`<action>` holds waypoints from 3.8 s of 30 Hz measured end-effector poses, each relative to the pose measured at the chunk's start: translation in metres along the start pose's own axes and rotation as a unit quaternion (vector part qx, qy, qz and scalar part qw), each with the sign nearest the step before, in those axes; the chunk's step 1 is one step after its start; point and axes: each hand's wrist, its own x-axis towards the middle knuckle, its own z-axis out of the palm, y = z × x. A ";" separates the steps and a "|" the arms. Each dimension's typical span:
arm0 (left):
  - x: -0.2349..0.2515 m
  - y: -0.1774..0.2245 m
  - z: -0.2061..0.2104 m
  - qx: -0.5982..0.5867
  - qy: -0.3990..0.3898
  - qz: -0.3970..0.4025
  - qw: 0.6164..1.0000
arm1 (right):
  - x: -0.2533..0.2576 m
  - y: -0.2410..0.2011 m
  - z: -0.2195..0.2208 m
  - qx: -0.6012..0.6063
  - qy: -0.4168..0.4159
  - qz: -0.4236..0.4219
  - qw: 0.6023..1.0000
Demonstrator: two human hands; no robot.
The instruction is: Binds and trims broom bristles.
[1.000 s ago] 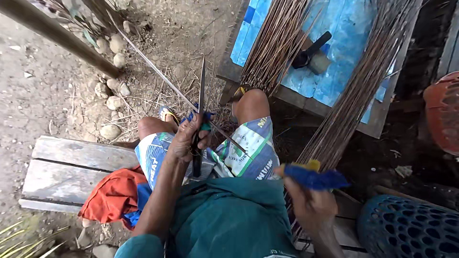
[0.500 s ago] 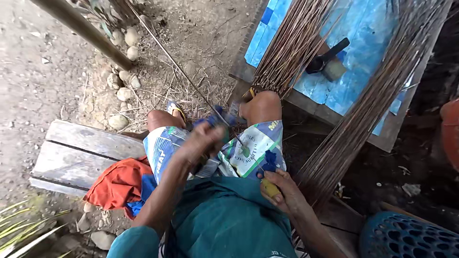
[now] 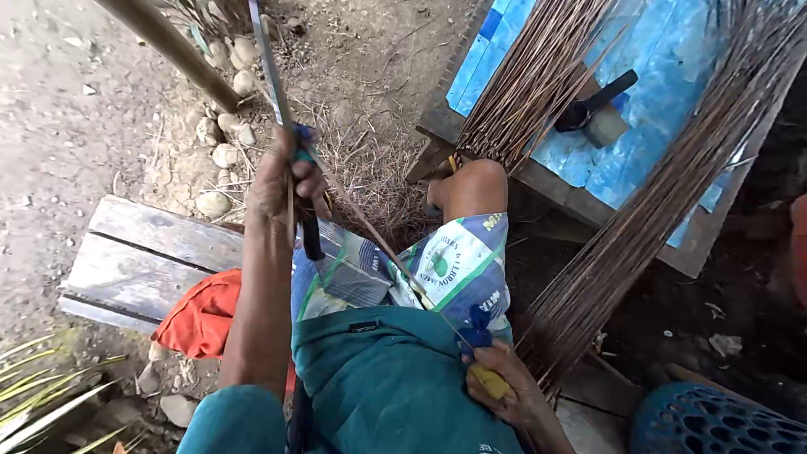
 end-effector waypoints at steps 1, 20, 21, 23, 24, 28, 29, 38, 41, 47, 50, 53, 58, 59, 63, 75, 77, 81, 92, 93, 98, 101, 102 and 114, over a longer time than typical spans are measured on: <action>-0.005 -0.007 0.016 0.042 -0.004 -0.039 0.998 | 0.004 -0.002 0.004 -0.042 0.039 -0.037 0.998; -0.077 -0.082 0.115 0.050 -0.193 -0.231 0.952 | 0.006 -0.008 0.000 0.004 0.003 -0.059 0.998; -0.085 -0.088 0.123 0.028 -0.231 -0.247 0.941 | 0.011 -0.009 -0.003 0.028 -0.032 -0.052 0.998; -0.084 -0.077 0.113 0.033 -0.153 -0.233 0.960 | 0.006 -0.006 -0.006 0.024 -0.048 -0.033 0.998; -0.073 -0.065 0.095 0.035 -0.089 -0.201 0.975 | -0.001 -0.004 -0.007 -0.007 -0.032 -0.025 0.999; -0.025 -0.017 0.011 -0.069 0.009 -0.065 0.995 | -0.028 0.007 -0.014 -0.064 0.007 -0.035 0.997; -0.021 -0.013 0.013 -0.066 0.020 -0.067 0.995 | -0.028 0.007 -0.013 -0.053 0.010 -0.032 0.998; -0.062 -0.083 0.105 -0.002 -0.108 -0.209 0.972 | -0.007 -0.003 -0.021 0.149 -0.120 0.046 0.980; -0.021 -0.045 0.041 -0.046 -0.030 -0.091 0.994 | -0.030 0.000 -0.024 0.067 -0.039 0.075 0.994; -0.033 -0.057 0.070 -0.021 -0.069 -0.105 0.992 | 0.022 -0.022 0.005 0.017 -0.045 0.020 0.999; -0.054 -0.081 0.105 0.004 -0.112 -0.181 0.977 | 0.069 -0.038 0.015 0.073 -0.105 -0.032 0.991; -0.063 -0.075 0.118 0.027 -0.122 -0.180 0.976 | 0.082 -0.043 0.029 -0.007 -0.051 -0.101 0.994; 0.008 -0.037 0.031 0.084 0.178 -0.027 0.980 | 0.029 -0.001 0.023 -0.126 0.060 -0.040 0.989; 0.024 -0.029 0.006 0.047 0.252 -0.007 0.966 | 0.017 0.006 0.020 -0.128 0.083 -0.031 0.988; 0.024 -0.023 0.016 0.062 0.243 -0.047 0.967 | 0.014 0.006 0.019 -0.104 0.168 -0.134 0.971; 0.025 -0.038 0.008 -0.004 0.222 -0.083 0.972 | -0.011 0.008 0.014 -0.324 0.105 -0.193 0.920; 0.041 -0.027 -0.022 -0.111 0.343 -0.032 0.932 | -0.021 0.017 0.007 -0.182 0.137 -0.150 0.962; 0.027 -0.040 0.005 -0.083 0.261 -0.063 0.960 | -0.006 0.016 -0.005 0.090 0.087 -0.103 0.987; -0.054 -0.076 0.114 0.033 -0.114 -0.243 0.963 | 0.019 -0.010 0.009 -0.438 0.094 -0.335 0.829; -0.038 -0.070 0.099 0.057 -0.067 -0.208 0.974 | 0.012 -0.005 0.007 -0.446 0.093 -0.329 0.827; 0.037 -0.038 -0.002 0.026 0.211 -0.109 0.971 | -0.026 0.017 0.002 -0.359 0.124 -0.250 0.891; 0.047 -0.024 -0.022 -0.112 0.328 -0.035 0.937 | -0.030 0.021 -0.004 -0.175 0.178 -0.177 0.952; 0.043 -0.026 -0.016 -0.121 0.308 -0.034 0.943 | -0.027 0.019 -0.005 -0.104 0.179 -0.156 0.966; -0.020 -0.067 0.077 -0.076 -0.081 -0.170 0.979 | -0.007 0.009 -0.002 0.022 0.092 -0.044 0.995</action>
